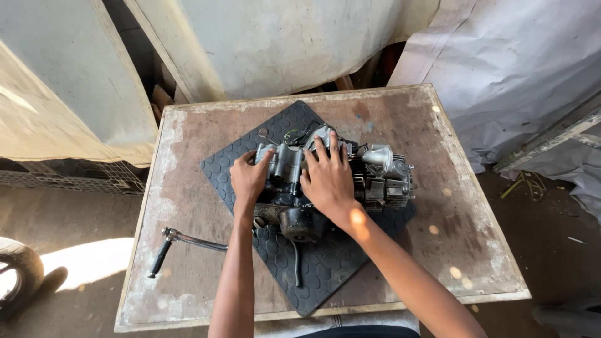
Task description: The person cleans a motorcycle engine placed on a table using a cloth. They wipe various parts of the engine, including the cylinder head and crankcase, and rotate the engine to access different sides.
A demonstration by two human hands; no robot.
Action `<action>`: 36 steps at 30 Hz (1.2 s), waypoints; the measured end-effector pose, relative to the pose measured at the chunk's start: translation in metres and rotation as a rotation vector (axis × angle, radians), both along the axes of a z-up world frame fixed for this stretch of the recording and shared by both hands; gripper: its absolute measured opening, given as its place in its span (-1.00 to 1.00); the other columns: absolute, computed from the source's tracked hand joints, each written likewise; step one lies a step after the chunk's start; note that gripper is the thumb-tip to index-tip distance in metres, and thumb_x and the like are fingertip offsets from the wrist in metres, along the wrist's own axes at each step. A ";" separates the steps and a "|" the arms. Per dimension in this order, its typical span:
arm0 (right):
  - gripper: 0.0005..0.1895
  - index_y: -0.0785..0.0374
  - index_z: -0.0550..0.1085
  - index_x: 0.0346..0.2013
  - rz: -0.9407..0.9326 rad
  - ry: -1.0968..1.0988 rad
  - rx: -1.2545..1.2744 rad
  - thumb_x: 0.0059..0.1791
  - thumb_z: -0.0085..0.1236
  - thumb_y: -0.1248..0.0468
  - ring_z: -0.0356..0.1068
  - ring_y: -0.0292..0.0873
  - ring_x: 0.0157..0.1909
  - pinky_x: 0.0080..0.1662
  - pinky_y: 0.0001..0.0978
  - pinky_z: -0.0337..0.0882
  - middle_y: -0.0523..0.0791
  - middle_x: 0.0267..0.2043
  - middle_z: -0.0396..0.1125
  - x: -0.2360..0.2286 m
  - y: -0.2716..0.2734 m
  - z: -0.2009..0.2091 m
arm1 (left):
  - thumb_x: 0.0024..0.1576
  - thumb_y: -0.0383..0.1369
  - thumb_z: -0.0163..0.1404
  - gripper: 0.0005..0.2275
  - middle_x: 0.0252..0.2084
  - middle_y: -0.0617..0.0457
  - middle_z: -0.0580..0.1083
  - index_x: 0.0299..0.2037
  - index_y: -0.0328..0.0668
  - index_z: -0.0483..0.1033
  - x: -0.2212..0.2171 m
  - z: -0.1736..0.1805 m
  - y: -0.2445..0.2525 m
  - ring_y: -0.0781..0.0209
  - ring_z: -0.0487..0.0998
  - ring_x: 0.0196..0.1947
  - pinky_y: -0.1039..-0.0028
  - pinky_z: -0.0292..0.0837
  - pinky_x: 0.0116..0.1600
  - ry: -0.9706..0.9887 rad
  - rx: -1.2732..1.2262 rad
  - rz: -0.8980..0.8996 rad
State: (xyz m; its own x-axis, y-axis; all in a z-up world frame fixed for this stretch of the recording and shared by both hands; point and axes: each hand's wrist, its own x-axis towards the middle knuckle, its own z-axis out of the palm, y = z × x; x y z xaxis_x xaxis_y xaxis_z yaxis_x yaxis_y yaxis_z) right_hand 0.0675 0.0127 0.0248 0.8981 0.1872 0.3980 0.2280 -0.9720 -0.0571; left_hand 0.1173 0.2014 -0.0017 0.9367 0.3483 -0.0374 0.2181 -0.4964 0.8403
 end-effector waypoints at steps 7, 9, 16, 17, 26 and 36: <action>-0.52 0.22 0.52 0.12 0.135 -0.008 0.163 -0.10 0.12 0.21 -0.01 0.27 0.50 0.39 0.14 0.07 0.01 0.30 0.31 0.002 -0.022 -0.006 | -0.01 0.21 0.17 -0.36 -0.05 -0.38 0.57 0.07 -0.15 0.61 0.000 -0.002 0.000 -0.45 0.53 0.07 -0.19 0.40 0.17 -0.014 0.005 -0.010; -0.64 0.23 0.56 0.01 0.210 0.028 0.287 -0.05 0.03 0.30 -0.07 0.26 0.54 0.42 0.14 0.02 -0.03 0.31 0.33 -0.005 -0.029 -0.010 | 0.04 0.15 0.16 -0.36 -0.06 -0.44 0.56 0.10 -0.27 0.60 -0.006 0.006 -0.003 -0.52 0.52 0.07 -0.25 0.37 0.17 -0.052 -0.028 -0.027; -0.72 0.23 0.59 -0.13 0.408 0.231 0.512 -0.04 0.00 0.49 0.36 0.19 0.27 0.31 0.06 0.30 0.00 0.06 0.50 -0.051 -0.052 0.069 | 0.00 0.22 0.17 -0.36 -0.07 -0.37 0.57 0.08 -0.17 0.61 0.006 -0.014 0.004 -0.45 0.55 0.04 -0.23 0.40 0.15 -0.034 0.020 -0.021; -0.69 0.21 0.60 -0.11 0.400 0.245 0.559 -0.03 0.00 0.51 0.42 0.16 0.20 0.28 0.04 0.34 -0.01 0.00 0.52 -0.049 -0.059 0.080 | 0.01 0.22 0.17 -0.35 -0.07 -0.36 0.57 0.08 -0.16 0.61 0.007 -0.015 0.003 -0.44 0.55 0.04 -0.23 0.40 0.15 -0.040 0.022 -0.024; -0.65 0.10 0.60 -0.03 0.056 0.319 0.297 -0.01 0.13 0.03 0.50 0.09 0.06 0.12 -0.01 0.41 -0.03 -0.06 0.51 0.044 -0.128 0.033 | 0.07 0.20 0.13 -0.35 -0.06 -0.42 0.56 0.12 -0.25 0.57 0.002 -0.010 0.002 -0.51 0.53 0.05 -0.28 0.38 0.13 -0.071 0.018 -0.056; -0.51 0.26 0.62 -0.11 -0.163 0.710 -0.002 -0.08 0.01 -0.02 0.46 0.30 0.11 0.10 0.20 0.43 0.16 -0.05 0.52 0.070 -0.125 0.037 | 0.01 0.29 0.11 -0.35 -0.08 -0.28 0.59 0.09 -0.04 0.60 0.011 -0.022 0.004 -0.38 0.58 0.01 -0.15 0.44 0.13 0.011 0.111 -0.026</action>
State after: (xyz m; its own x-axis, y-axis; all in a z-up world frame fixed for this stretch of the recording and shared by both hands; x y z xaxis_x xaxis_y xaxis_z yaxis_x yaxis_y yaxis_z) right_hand 0.1380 -0.1122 0.0623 0.9563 0.0292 -0.2910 -0.0111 -0.9907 -0.1359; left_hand 0.1284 0.2056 -0.0238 0.9452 0.3262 -0.0104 0.2130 -0.5921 0.7772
